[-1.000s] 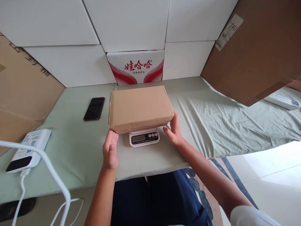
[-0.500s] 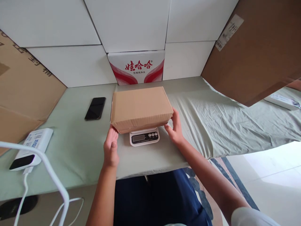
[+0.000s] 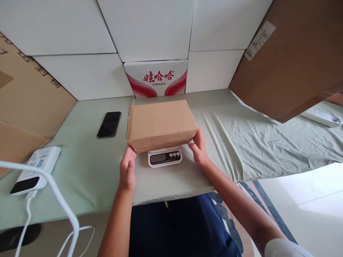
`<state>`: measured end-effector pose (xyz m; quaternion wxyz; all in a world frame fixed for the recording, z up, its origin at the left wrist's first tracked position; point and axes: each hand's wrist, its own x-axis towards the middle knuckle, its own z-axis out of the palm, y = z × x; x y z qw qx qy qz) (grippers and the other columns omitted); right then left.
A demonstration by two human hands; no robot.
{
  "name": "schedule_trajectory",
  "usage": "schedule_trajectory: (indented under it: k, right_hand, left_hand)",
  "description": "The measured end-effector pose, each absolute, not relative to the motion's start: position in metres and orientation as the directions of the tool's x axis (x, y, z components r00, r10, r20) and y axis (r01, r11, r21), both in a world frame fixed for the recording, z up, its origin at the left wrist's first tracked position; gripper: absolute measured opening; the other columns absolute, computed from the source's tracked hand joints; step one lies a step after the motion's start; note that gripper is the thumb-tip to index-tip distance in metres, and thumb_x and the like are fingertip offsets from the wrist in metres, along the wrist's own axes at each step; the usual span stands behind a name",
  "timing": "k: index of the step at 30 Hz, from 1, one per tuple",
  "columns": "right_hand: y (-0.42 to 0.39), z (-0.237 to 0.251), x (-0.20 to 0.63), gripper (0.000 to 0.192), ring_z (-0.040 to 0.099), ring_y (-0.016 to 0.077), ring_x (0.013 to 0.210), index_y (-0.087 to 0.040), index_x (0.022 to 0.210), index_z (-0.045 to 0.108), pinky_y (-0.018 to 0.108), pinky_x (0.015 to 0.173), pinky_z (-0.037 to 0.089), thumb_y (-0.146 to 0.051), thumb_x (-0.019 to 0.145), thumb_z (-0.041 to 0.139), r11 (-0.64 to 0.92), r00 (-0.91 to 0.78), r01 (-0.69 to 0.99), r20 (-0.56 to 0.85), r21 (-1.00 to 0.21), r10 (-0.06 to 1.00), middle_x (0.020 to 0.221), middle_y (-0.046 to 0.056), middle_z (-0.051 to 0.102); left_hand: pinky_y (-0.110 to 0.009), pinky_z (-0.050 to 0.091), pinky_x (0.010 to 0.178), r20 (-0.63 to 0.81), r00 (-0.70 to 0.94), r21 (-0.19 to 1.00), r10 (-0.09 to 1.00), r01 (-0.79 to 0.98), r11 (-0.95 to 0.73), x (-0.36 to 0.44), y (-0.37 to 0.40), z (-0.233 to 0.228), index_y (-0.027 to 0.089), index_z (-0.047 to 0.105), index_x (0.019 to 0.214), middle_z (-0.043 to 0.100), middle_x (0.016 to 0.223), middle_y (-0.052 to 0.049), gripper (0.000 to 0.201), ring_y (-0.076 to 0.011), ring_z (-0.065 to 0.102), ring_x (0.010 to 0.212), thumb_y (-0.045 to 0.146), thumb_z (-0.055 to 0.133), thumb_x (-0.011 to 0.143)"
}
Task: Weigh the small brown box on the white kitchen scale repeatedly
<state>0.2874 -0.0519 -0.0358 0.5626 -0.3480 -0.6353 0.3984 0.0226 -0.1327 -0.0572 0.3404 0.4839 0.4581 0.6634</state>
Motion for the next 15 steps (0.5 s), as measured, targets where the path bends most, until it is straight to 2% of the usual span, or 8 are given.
schedule_trajectory:
  k: [5,9,12,15]
  right_hand:
    - [-0.054,-0.030,0.286,0.065,0.056,0.0337,0.131,-0.033,0.143,0.047,0.056,0.108,0.051,-0.064,0.089,0.063,0.412,-0.152,-0.039,0.413,-0.910,0.898,0.144,0.010,0.057]
    - [-0.045,0.000,0.282,0.068,0.058,0.0321,0.128,-0.034,0.144,0.044,0.054,0.105,0.055,-0.067,0.087,0.064,0.447,-0.170,-0.072,0.453,-0.892,0.875,0.144,0.009,0.055]
    - [-0.017,0.022,0.274,0.084,0.054,0.0343,0.135,-0.038,0.154,0.030,0.057,0.108,0.054,-0.073,0.085,0.063,0.540,-0.151,-0.036,0.539,-0.841,0.829,0.158,0.008,0.043]
    - [0.025,0.020,0.262,0.094,0.044,0.0378,0.148,-0.040,0.160,0.014,0.063,0.116,0.048,-0.076,0.085,0.058,0.612,-0.164,0.017,0.601,-0.791,0.782,0.168,0.006,0.032]
  left_hand:
    - [-0.053,0.036,0.124,0.357,-0.330,0.924,0.874,-0.010,-0.381,0.025,-0.135,-0.048,0.020,0.060,0.147,0.058,0.153,-0.018,0.080,-0.0398,0.047,0.150,0.073,0.060,0.087]
    - [-0.051,0.036,0.124,0.418,-0.361,0.892,0.833,-0.008,-0.451,0.020,-0.121,-0.016,0.023,0.063,0.143,0.061,0.150,-0.015,0.079,-0.0379,0.048,0.149,0.075,0.060,0.084]
    - [-0.046,0.042,0.119,0.466,-0.331,0.869,0.821,-0.006,-0.495,0.009,-0.082,0.004,0.028,0.066,0.135,0.065,0.142,-0.011,0.066,-0.0336,0.052,0.145,0.069,0.065,0.084]
    - [-0.044,0.050,0.108,0.445,-0.343,0.877,0.827,-0.020,-0.480,-0.002,-0.030,-0.002,0.027,0.069,0.116,0.071,0.118,-0.009,0.049,-0.0298,0.065,0.124,0.064,0.066,0.085]
